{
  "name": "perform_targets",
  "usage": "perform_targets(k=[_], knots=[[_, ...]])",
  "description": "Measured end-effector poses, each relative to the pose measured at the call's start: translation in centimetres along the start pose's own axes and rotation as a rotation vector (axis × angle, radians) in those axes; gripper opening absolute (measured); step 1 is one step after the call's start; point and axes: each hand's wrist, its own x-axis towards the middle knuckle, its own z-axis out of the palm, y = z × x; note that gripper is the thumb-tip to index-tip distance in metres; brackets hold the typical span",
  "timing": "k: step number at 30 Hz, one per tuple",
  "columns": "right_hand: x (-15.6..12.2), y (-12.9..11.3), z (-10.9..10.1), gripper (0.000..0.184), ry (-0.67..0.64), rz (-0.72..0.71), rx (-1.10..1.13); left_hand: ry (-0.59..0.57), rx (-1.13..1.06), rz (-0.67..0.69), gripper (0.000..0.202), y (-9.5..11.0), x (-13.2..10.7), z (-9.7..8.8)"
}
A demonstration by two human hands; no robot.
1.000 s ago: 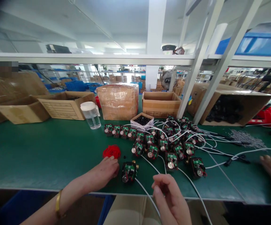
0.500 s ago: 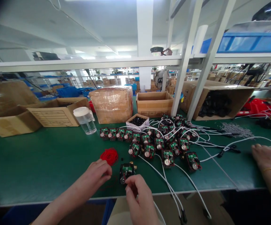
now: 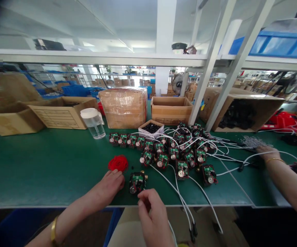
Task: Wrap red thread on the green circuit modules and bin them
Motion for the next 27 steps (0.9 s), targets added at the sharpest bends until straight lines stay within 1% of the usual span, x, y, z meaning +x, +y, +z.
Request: perform_targets(k=[4, 8, 11, 14, 17, 21, 27], knots=[[-0.1, 0.1, 0.2, 0.014, -0.035, -0.029, -0.018, 0.026, 0.021, -0.011, 0.022, 0.4, -1.0, -0.9], [0.4, 0.1, 0.5, 0.014, -0.037, -0.033, 0.021, 0.150, -0.030, -0.018, 0.025, 1.0, -2.5, -3.2], [1.2, -0.2, 1.0, 0.014, -0.015, -0.067, 0.073, 0.224, -0.111, -0.013, 0.023, 2.4, -3.4, -5.0], [2.2, -0.6, 1.3, 0.017, -0.058, -0.114, 0.139, 0.268, -0.263, -0.051, 0.020, 4.0, -3.9, -6.1], [3.2, -0.7, 1.2, 0.026, -0.134, -0.104, 0.200, 0.274, -0.441, -0.116, 0.019, 5.3, -4.2, -6.4], [3.8, -0.9, 1.1, 0.039, -0.167, -0.023, 0.289, 0.259, -0.676, -0.214, 0.019, 6.4, -4.3, -6.6], [3.6, -1.5, 1.6, 0.056, -0.277, 0.114, 0.600, 0.226, -0.908, -0.311, 0.015, 7.7, -4.0, -6.9]])
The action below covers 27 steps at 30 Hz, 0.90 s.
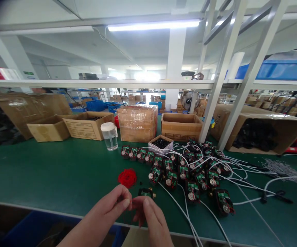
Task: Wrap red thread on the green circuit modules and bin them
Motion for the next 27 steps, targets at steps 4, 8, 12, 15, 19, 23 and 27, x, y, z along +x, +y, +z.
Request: perform_targets(k=[4, 8, 12, 15, 19, 23, 27], knots=[[0.0, 0.1, 0.3, 0.058, -0.010, 0.081, 0.168, -0.027, -0.291, -0.088, 0.018, 0.2, -0.2, 0.8], [-0.1, 0.1, 0.2, 0.058, 0.018, 0.109, 0.252, -0.028, -0.630, -0.155, 0.024, -0.4, 0.2, 1.4], [-0.2, -0.7, 0.0, 0.060, 0.061, 0.121, 0.202, -0.002, -0.689, -0.181, 0.024, -1.3, 0.8, 1.4], [-0.1, -1.7, -0.2, 0.058, 0.093, 0.097, 0.096, 0.016, -0.663, -0.184, 0.022, -1.3, 0.8, 1.1], [0.6, -2.8, -0.6, 0.041, 0.075, 0.083, -0.069, 0.047, -0.644, -0.222, 0.019, -0.8, 0.7, 0.7], [1.8, -3.4, -1.1, 0.021, 0.083, 0.072, -0.212, 0.040, -0.766, -0.264, 0.016, -0.6, 1.1, 0.7], [2.9, -4.0, -1.4, 0.016, 0.049, 0.042, -0.320, 0.003, -0.986, -0.312, 0.013, -0.7, 1.7, 0.8]])
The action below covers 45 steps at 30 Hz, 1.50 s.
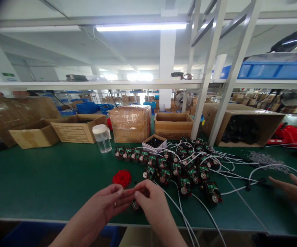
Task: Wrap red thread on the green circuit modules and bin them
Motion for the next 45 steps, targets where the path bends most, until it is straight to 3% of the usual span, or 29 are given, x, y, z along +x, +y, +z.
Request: perform_targets(k=[3, 7, 11, 14, 20, 28, 33, 36, 40, 45], knots=[[0.4, -0.8, -0.2, 0.015, 0.015, -0.020, -0.080, 0.024, -0.112, -0.058, 0.008, -0.1, 0.2, 0.0], [0.6, -1.9, -0.4, 0.015, -0.009, -0.041, -0.166, -0.041, -0.136, -0.099, 0.024, -0.4, 0.0, 0.0], [0.4, -2.5, -0.4, 0.016, -0.017, -0.049, -0.223, -0.085, 0.032, -0.052, 0.028, -0.6, -0.4, 0.3], [0.3, -2.6, -0.6, 0.013, -0.019, -0.058, -0.247, -0.045, 0.166, -0.073, 0.032, -0.5, -0.3, 0.3], [0.2, -1.8, -1.2, 0.026, 0.022, -0.007, -0.152, 0.014, 0.196, -0.088, 0.039, -0.7, 0.2, -0.3], [-1.7, 0.3, -1.3, 0.015, -0.166, -0.031, -0.033, 0.002, 0.165, -0.053, 0.032, -1.3, -0.6, -0.1], [-2.6, 0.8, -0.7, 0.014, -0.129, 0.007, -0.079, -0.008, 0.182, -0.037, 0.031, -2.7, -0.5, -0.7], [-2.7, 1.2, -0.6, 0.006, -0.097, 0.034, -0.097, -0.031, 0.303, 0.019, 0.026, -3.4, -0.1, -1.6], [-3.2, 1.9, -0.7, 0.004, -0.084, 0.035, -0.119, -0.044, 0.647, 0.141, 0.017, -3.4, 0.1, -2.4], [-4.7, 3.2, -1.0, 0.024, -0.103, 0.052, -0.069, -0.041, 0.896, 0.206, 0.020, -3.9, -0.6, -2.8]])
